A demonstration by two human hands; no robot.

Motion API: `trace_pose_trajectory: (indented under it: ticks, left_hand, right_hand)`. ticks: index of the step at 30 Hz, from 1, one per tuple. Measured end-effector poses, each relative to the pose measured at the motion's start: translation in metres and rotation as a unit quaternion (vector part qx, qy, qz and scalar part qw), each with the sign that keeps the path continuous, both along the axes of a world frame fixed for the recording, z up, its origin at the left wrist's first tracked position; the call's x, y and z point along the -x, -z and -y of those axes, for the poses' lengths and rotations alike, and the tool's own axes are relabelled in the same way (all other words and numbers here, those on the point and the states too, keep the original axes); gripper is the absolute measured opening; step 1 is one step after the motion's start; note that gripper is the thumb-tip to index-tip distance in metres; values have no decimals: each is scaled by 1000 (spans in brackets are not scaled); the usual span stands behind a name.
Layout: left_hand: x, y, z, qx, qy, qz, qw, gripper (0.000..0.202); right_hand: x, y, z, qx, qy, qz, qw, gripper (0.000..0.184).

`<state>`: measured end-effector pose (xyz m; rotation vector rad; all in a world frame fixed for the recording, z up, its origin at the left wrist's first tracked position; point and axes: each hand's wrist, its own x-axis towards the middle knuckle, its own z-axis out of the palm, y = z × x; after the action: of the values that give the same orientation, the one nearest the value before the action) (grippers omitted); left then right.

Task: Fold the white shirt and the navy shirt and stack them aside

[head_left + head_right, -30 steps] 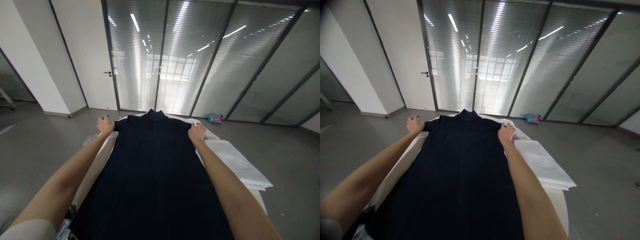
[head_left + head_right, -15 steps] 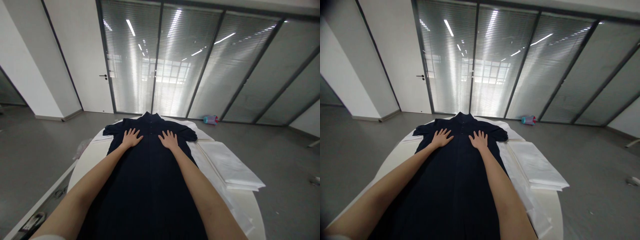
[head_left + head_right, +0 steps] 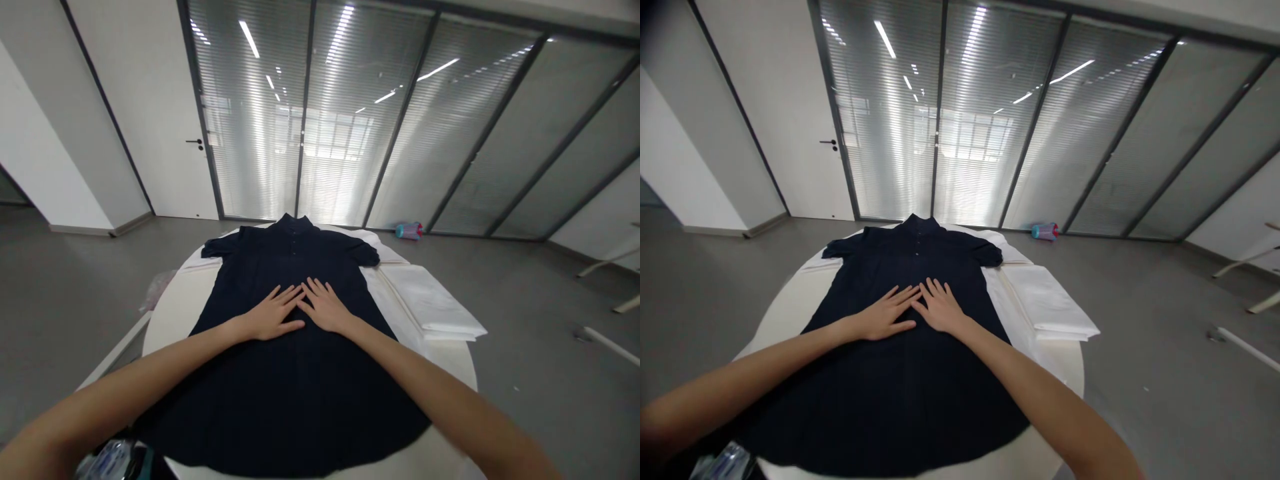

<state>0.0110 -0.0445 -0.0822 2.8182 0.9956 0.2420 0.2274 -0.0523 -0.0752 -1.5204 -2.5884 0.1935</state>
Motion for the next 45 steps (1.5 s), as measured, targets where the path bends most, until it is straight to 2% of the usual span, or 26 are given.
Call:
trace_pose_trajectory:
  ticks: [3, 6, 10, 14, 16, 18, 20, 22, 25, 28, 30, 33, 35, 37, 42, 45]
  left_hand:
    - [21, -4, 41, 17, 44, -22, 999, 70]
    - [57, -6, 68, 11, 42, -23, 999, 62]
    - [101, 0, 103, -24, -32, 1, 999, 58]
    - [136, 9, 134, -49, -130, 25, 990, 58]
    - [152, 13, 146, -66, -210, 62, 973, 61]
    - [165, 13, 154, -60, -282, 97, 953, 64]
    - [175, 11, 161, -9, -323, 120, 939, 64]
    - [180, 7, 168, 77, -337, 142, 928, 65]
    - [183, 0, 177, 192, -336, 209, 898, 68]
    - [184, -6, 183, 277, -338, 295, 850, 69]
    - [185, -11, 185, 309, -346, 334, 820, 66]
    - [184, -16, 187, 306, -355, 372, 801, 63]
    - [183, -17, 187, 293, -357, 384, 799, 63]
    - [183, -16, 187, 280, -358, 378, 806, 63]
    - [183, -12, 189, 202, -341, 281, 874, 47]
    - [182, -15, 190, 185, -337, 234, 893, 41]
  right_hand:
    - [-12, -6, 49, 20, -38, 2, 999, 78]
    - [-35, -11, 92, 33, -59, 12, 998, 73]
    - [-73, -9, 135, 13, -28, 30, 999, 66]
    - [-106, -2, 162, -44, 51, 48, 997, 67]
    - [-117, -2, 172, -93, 114, 58, 987, 65]
    - [-126, -6, 180, -139, 177, 80, 971, 56]
    - [-133, -10, 187, -158, 219, 110, 957, 43]
    - [-140, -13, 192, -153, 241, 115, 951, 36]
    - [-151, -11, 192, -107, 263, 28, 958, 31]
    - [-159, -6, 186, -32, 269, -121, 955, 29]
    - [-161, -5, 183, 14, 270, -212, 939, 29]
    - [-162, -9, 183, 80, 263, -295, 915, 50]
    - [-164, -12, 183, 112, 261, -311, 907, 53]
    - [-167, -12, 184, 110, 261, -297, 912, 45]
    - [-175, 0, 185, 54, 233, -195, 951, 29]
    - [-177, 6, 185, 57, 221, -159, 961, 26]
